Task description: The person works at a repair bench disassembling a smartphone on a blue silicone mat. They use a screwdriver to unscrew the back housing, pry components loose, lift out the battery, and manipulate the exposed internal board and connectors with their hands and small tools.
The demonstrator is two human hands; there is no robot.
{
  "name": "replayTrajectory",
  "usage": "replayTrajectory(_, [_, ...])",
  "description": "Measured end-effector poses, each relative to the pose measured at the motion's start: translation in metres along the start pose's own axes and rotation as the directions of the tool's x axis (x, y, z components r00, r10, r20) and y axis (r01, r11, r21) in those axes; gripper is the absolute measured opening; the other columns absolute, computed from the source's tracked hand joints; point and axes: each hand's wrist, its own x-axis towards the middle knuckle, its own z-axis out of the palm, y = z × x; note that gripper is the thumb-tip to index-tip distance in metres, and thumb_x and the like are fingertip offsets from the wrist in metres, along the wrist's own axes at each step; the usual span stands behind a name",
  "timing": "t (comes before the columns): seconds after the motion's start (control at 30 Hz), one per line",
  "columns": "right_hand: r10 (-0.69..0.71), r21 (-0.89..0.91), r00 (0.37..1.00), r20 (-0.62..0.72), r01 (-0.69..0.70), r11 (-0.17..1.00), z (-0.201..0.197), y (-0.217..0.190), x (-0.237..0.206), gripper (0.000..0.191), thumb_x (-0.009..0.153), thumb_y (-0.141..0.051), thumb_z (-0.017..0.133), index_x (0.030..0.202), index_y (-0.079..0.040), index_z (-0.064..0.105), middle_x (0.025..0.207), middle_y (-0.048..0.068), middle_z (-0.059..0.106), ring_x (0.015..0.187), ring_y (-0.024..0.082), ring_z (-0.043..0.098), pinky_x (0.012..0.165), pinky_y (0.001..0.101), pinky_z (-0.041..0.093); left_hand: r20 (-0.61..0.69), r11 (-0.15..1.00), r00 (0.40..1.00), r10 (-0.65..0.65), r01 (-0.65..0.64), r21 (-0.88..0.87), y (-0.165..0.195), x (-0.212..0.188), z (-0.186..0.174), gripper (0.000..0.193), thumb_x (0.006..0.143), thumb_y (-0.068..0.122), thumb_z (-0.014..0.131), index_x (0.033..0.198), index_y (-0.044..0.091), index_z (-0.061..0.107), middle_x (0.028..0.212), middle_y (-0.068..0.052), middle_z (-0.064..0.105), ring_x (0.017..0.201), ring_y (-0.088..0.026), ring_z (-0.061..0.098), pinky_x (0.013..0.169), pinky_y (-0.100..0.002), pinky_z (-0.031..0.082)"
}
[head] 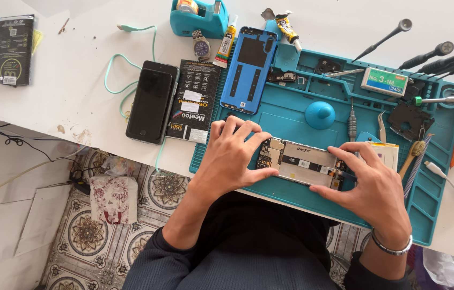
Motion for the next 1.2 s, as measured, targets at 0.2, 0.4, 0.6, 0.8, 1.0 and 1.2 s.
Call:
replayTrajectory(0.2, [0.007,-0.015,1.000,0.009,-0.007,1.000,0.001,0.000,0.001,0.076,0.056,-0.049,0.090,0.120,-0.012,0.074,0.117,0.005,0.066,0.086,0.024,0.070,0.071,0.0392,0.056,-0.023,1.000,1.000,0.004,-0.003,0.024,0.001,0.000,-0.002,0.070,0.071,0.059,0.084,0.115,0.006,0.070,0.116,-0.004,0.062,0.112,-0.026,0.050,0.097,-0.042,0.035])
replayTrajectory(0.4, [0.008,-0.015,1.000,0.006,-0.008,1.000,0.001,0.000,0.001,0.076,0.056,-0.048,0.090,0.121,-0.013,0.075,0.117,0.004,0.066,0.086,0.023,0.070,0.071,0.0391,0.057,0.000,1.000,1.000,-0.008,0.008,-0.012,0.001,0.002,-0.004,0.070,0.070,0.057,0.086,0.113,0.006,0.069,0.115,-0.005,0.061,0.109,-0.026,0.051,0.095,-0.042,0.036])
replayTrajectory(0.6, [0.006,-0.013,1.000,0.003,-0.006,1.000,0.000,0.000,0.001,0.076,0.056,-0.049,0.090,0.120,-0.012,0.075,0.117,0.004,0.066,0.086,0.023,0.070,0.071,0.0389,0.056,-0.004,0.997,1.000,0.015,-0.016,-0.073,-0.002,0.004,-0.003,0.069,0.072,0.056,0.085,0.117,0.007,0.068,0.116,-0.005,0.060,0.111,-0.025,0.052,0.096,-0.041,0.037])
replayTrajectory(0.8, [-0.005,-0.011,1.000,-0.001,0.005,1.000,0.001,0.002,0.000,0.076,0.056,-0.049,0.091,0.120,-0.012,0.075,0.117,0.005,0.066,0.087,0.024,0.070,0.071,0.0392,0.056,0.004,0.996,1.000,0.023,-0.023,-0.082,-0.005,0.002,0.000,0.070,0.074,0.058,0.084,0.118,0.006,0.072,0.117,-0.005,0.060,0.111,-0.025,0.051,0.095,-0.040,0.037])
replayTrajectory(1.0, [-0.008,-0.005,1.000,0.000,0.008,1.000,0.003,0.003,0.001,0.076,0.056,-0.049,0.091,0.120,-0.012,0.075,0.116,0.005,0.066,0.087,0.023,0.070,0.071,0.0388,0.056,0.012,0.998,1.000,0.011,-0.011,-0.064,-0.006,0.002,0.000,0.068,0.073,0.060,0.084,0.116,0.009,0.074,0.117,-0.004,0.062,0.109,-0.025,0.051,0.094,-0.041,0.037])
replayTrajectory(1.2, [-0.004,-0.001,1.000,-0.002,0.004,1.000,0.003,0.004,0.002,0.076,0.056,-0.049,0.091,0.120,-0.011,0.075,0.117,0.005,0.066,0.087,0.023,0.070,0.071,0.0385,0.057,0.035,0.996,0.999,0.042,-0.039,-0.079,-0.008,0.007,-0.003,0.073,0.067,0.060,0.086,0.116,0.010,0.069,0.116,-0.004,0.062,0.109,-0.025,0.052,0.093,-0.041,0.038])
